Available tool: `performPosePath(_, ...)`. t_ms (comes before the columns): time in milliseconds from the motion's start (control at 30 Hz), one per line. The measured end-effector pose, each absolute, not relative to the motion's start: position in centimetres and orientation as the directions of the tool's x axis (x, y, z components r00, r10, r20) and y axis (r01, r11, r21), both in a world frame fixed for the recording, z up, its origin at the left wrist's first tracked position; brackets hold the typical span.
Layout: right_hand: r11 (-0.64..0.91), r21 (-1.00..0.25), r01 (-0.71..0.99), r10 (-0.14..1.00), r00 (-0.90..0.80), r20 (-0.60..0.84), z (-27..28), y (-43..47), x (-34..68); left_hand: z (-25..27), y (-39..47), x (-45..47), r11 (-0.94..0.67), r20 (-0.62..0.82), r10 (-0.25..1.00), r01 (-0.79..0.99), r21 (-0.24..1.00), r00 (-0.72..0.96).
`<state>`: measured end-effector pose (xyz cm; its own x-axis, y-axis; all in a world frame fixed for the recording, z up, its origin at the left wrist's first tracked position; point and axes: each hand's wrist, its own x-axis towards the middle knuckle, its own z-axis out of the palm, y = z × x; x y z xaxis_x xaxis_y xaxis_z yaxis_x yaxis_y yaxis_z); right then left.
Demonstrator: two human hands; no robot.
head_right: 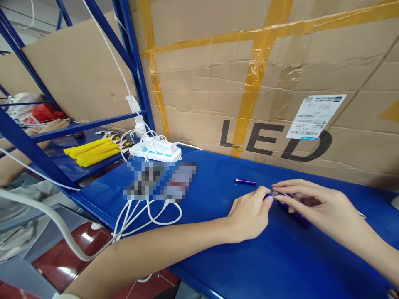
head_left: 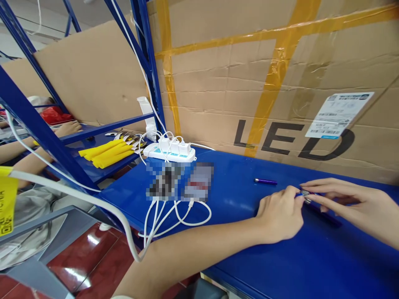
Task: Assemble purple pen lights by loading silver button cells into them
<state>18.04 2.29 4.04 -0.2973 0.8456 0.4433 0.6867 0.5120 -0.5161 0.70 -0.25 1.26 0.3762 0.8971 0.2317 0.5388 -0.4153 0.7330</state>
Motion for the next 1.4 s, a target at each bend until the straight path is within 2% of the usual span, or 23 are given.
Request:
performPosePath(400,0.434,-0.539,0.722,0.901,-0.356,0.249,2.8,5.4,21.3,1.3,-0.1,0.4,-0.409,0.254,0.901,0.496,0.766,0.351)
performPosePath(967,0.457,-0.585,0.67,0.883,-0.421,0.206,2.8,4.7,21.5,1.2,-0.3,0.4,-0.445,0.262,0.88,0.496,0.746,0.396)
performPosePath(1133,0.553,-0.552,0.624,0.831,-0.464,0.308,3.5,3.6,20.6,1.2,-0.4,0.3,-0.477,0.267,0.86,0.498,0.725,0.434)
performPosePath(1400,0.421,-0.665,0.617,0.899,-0.381,0.215,4.3,2.2,19.8,1.0,-0.3,0.5,-0.565,0.291,0.799,0.489,0.665,0.526)
